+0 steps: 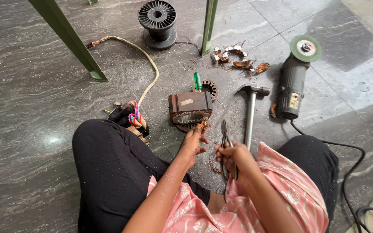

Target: The person sits on the floor and uses a hammer and screwdriver to separate stacked motor stator laminations. They repeatedly strike the laminations to loosen them, then pry and pull them apart with the screwdriver and pliers, separating the stack into individual pieces.

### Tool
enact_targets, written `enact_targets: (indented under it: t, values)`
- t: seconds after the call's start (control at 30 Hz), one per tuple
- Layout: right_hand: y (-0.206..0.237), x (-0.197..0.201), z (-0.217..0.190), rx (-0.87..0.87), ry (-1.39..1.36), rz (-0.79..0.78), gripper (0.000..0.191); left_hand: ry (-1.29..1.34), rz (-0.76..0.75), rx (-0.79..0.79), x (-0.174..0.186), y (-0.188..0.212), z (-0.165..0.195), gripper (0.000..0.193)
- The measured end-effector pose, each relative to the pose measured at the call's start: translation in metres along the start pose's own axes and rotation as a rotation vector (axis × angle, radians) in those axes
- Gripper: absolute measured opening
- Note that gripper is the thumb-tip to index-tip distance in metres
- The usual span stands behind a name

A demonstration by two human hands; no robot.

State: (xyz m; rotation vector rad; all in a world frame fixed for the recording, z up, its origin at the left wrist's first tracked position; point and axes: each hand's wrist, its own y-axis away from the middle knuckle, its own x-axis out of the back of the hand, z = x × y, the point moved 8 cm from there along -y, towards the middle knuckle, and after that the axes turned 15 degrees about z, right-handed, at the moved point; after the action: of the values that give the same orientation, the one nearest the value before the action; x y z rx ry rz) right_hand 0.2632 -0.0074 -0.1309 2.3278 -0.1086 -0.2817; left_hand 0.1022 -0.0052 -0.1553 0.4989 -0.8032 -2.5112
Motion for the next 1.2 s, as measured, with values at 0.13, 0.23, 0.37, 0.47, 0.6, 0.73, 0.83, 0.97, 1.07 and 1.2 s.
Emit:
enact_targets:
  t: [0.13,0.23,0.37,0.47,0.6,0.73,0.83,0.97,1.07,1.2]
  values:
    - [0.018,0.004,0.016,-0.041,0.047,-0.073,0.012,0.105,0.004,0.007,-0.001,0.003,0.004,0.050]
    - [0.024,-0.004,0.014,-0.016,0.118,-0.130,0.023,0.091,0.009,-0.033,0.002,0.005,0.012,0.054]
    - [0.035,-0.009,0.004,-0.024,0.195,-0.120,0.035,0.043,-0.026,0.031,0.002,0.013,0.016,0.054]
    - [0.044,-0.010,-0.003,-0.009,0.313,-0.089,0.037,-0.054,-0.004,0.094,0.006,0.017,0.013,0.052]
    - [0.049,-0.014,-0.004,0.043,0.509,-0.071,0.037,-0.169,0.116,-0.064,0.021,0.015,0.024,0.043]
    - [0.043,-0.015,-0.001,0.165,0.705,-0.094,0.044,-0.327,0.242,-0.160,0.032,0.013,0.027,0.041]
    - [0.035,-0.021,-0.005,0.314,0.783,-0.178,0.043,-0.323,0.279,-0.242,0.031,0.017,0.036,0.034]
    - [0.023,-0.015,-0.009,0.281,0.782,-0.176,0.044,-0.754,0.487,-0.682,0.030,0.046,0.080,0.027]
    - [0.023,-0.019,-0.012,0.395,0.873,-0.216,0.044,-0.798,0.513,-1.088,0.020,0.076,0.126,0.023]
    - [0.023,-0.022,-0.012,0.570,1.014,-0.121,0.042,-0.858,0.585,-1.686,-0.006,0.108,0.185,0.033]
